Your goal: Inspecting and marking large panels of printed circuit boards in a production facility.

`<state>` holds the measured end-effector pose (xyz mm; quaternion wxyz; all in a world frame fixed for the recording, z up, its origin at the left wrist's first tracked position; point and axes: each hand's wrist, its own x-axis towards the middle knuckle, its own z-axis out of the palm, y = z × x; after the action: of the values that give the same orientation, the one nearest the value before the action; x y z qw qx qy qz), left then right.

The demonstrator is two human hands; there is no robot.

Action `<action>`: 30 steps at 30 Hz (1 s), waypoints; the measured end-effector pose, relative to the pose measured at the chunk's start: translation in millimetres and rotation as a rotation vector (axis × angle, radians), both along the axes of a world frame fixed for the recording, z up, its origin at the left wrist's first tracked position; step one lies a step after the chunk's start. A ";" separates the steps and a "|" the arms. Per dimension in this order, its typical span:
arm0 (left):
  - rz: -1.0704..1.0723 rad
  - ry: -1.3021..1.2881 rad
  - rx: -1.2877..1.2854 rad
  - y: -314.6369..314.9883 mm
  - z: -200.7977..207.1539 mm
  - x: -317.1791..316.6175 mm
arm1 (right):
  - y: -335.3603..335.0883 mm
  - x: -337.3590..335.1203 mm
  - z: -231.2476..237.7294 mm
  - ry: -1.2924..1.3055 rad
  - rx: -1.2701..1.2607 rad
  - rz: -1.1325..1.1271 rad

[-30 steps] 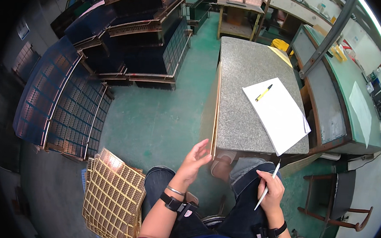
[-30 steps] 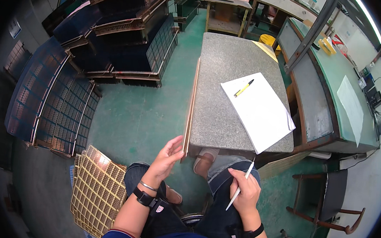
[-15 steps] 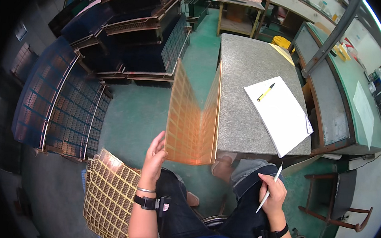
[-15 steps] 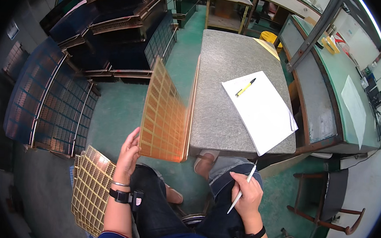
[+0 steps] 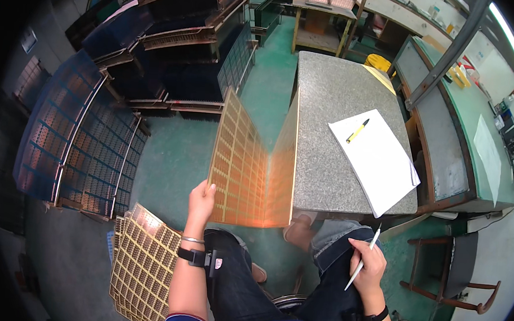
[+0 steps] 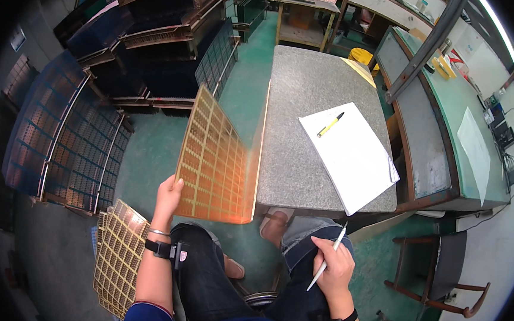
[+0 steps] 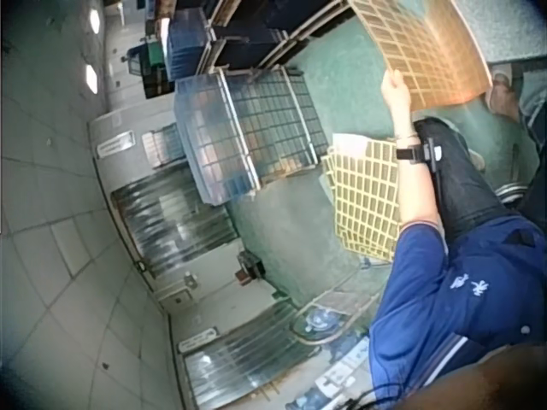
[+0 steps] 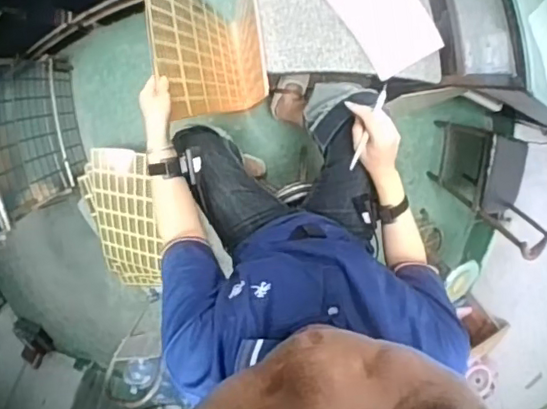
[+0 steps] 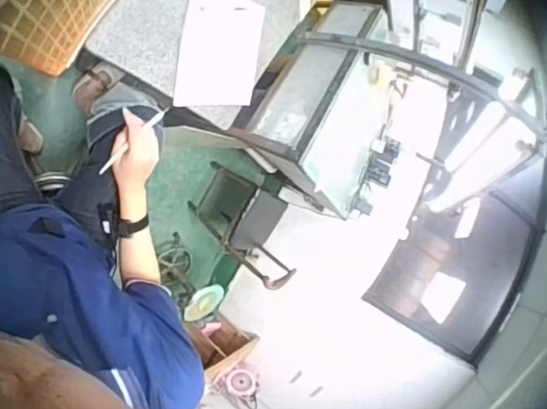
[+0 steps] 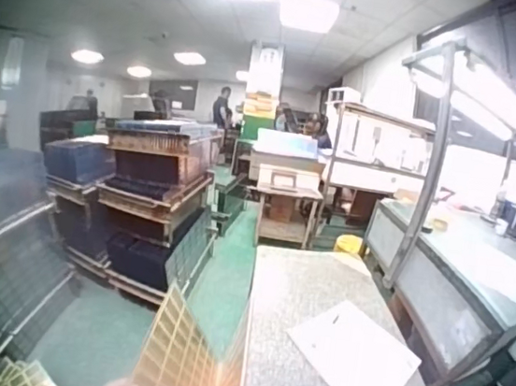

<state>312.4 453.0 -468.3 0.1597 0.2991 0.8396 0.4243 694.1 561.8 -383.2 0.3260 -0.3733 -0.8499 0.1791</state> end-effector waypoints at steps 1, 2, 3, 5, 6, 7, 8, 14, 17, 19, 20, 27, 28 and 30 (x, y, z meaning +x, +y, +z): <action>-0.002 0.003 0.000 -8.3 3.8 -1.9 | -0.3 -1.1 1.5 -0.002 0.001 0.007; 0.010 -0.042 0.017 -18.5 9.9 -3.3 | -0.9 -0.9 1.8 -0.007 0.002 0.011; 0.022 -0.085 0.034 -29.1 17.9 -3.5 | -1.3 -0.1 1.0 -0.007 0.003 0.005; 0.046 -0.148 0.131 -59.1 54.7 2.0 | -1.5 -1.7 0.4 0.009 0.021 0.019; 0.093 -0.168 0.198 -76.3 71.7 6.3 | -2.2 -3.5 1.7 0.023 0.017 0.025; 0.141 -0.185 0.266 -94.7 89.3 11.6 | -3.0 -5.3 3.7 0.019 0.003 0.027; 0.168 -0.201 0.322 -112.7 108.9 18.0 | -3.8 -7.3 5.6 0.015 -0.010 0.030; 0.343 -0.167 0.755 -184.8 192.3 67.8 | -8.8 -13.2 8.9 0.084 0.012 0.034; 0.391 -0.236 0.958 -209.8 207.0 94.3 | -12.5 -11.6 6.7 0.203 -0.142 0.040; 0.432 -0.343 1.084 -230.6 197.1 105.7 | -12.2 -10.1 10.2 0.372 -0.421 0.166; 0.439 -0.443 1.136 -238.1 191.8 112.3 | -13.7 -11.4 16.1 0.469 -0.596 0.194; 0.391 -0.675 1.126 -225.7 176.7 162.5 | -10.9 -17.9 52.7 1.494 -1.370 0.652; 0.342 -0.721 1.114 -222.0 179.4 166.5 | -5.7 -10.0 44.8 1.545 -1.353 0.558; 0.347 -0.759 1.058 -218.1 177.0 177.6 | 9.6 10.0 18.4 1.578 -1.350 0.464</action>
<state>490.0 234.9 -291.3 0.2051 0.0280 0.4402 0.8737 704.1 571.4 -364.8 0.4682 -0.0838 -0.1730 0.8625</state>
